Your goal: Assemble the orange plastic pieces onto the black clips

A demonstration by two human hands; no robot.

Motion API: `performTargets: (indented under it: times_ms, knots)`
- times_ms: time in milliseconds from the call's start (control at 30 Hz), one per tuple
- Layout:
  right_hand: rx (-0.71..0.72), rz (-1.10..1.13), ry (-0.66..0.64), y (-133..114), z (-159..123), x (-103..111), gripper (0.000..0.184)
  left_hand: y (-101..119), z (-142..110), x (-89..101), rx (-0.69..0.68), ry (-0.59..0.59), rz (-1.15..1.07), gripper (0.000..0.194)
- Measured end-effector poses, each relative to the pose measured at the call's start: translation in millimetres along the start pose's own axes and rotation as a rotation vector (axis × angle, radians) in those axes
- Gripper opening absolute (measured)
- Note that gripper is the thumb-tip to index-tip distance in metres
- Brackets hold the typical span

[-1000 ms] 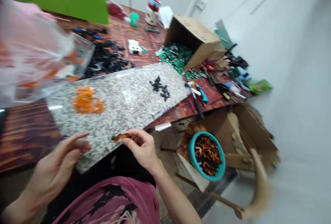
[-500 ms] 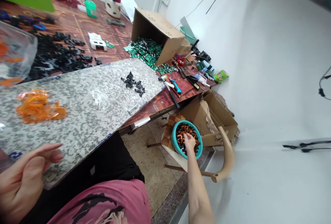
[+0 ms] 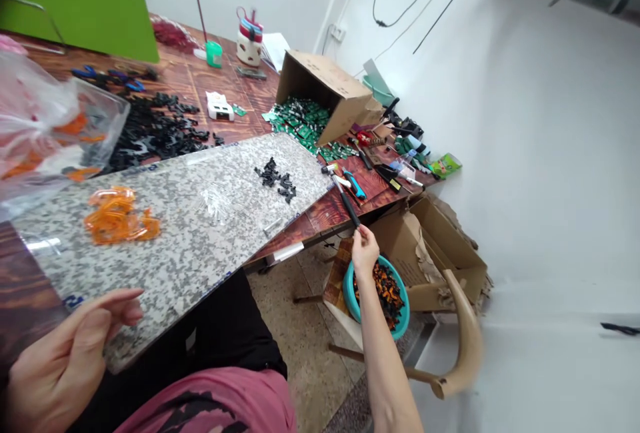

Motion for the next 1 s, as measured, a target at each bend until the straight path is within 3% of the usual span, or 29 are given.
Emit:
performTargets:
  times_ms: [100, 233, 333, 467, 600, 733, 800, 900, 1000]
  knots:
    - [0.159, 0.058, -0.088, -57.2, 25.7, -31.7, 0.038, 2.0, -1.0, -2.4, 0.056, -0.064, -0.119, 0.038]
    - [0.306, 0.060, -0.288, -123.1, 43.6, -75.2, 0.031, -3.1, -3.1, 0.1, 0.079, -0.049, -0.195, 0.032]
    - [0.335, -0.003, -0.407, -152.3, 43.9, -99.9, 0.028, -9.8, -5.1, 5.4, 0.122, -0.020, -0.226, 0.034]
    - [0.306, -0.088, -0.476, -167.3, 39.0, -114.3, 0.024, -18.8, -4.7, 12.1, 0.133, -0.063, -0.239, 0.037]
    - [0.340, -0.054, -0.512, -182.2, 36.1, -109.7, 0.023, -22.2, -2.9, 17.0, 0.168, -0.086, -0.282, 0.037]
    - [0.459, 0.110, -0.634, -223.1, 17.8, -89.4, 0.033, -5.3, -2.6, 10.2, 0.134, -0.174, -0.318, 0.037]
    - [0.542, 0.235, -0.773, -253.2, -3.6, -75.9, 0.034, 7.2, -2.9, 3.8, 0.115, -0.226, -0.325, 0.036]
    - [0.715, 0.491, -1.092, -299.1, -47.2, -57.7, 0.029, 22.1, -3.6, -6.0, 0.097, -0.317, -0.318, 0.036]
    - [0.865, 0.607, -1.308, -323.1, -79.9, -50.4, 0.025, 26.2, -5.9, -15.3, 0.084, -0.472, -0.308, 0.036]
Point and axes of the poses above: each hand's wrist, its own z-axis towards the middle knuckle, its own x-axis out of the back of the hand, y = z × x, the point moved 5 cm from there along z, towards the middle knuckle, and after that the axes turned 14 degrees about x, right-handed, at the moved point
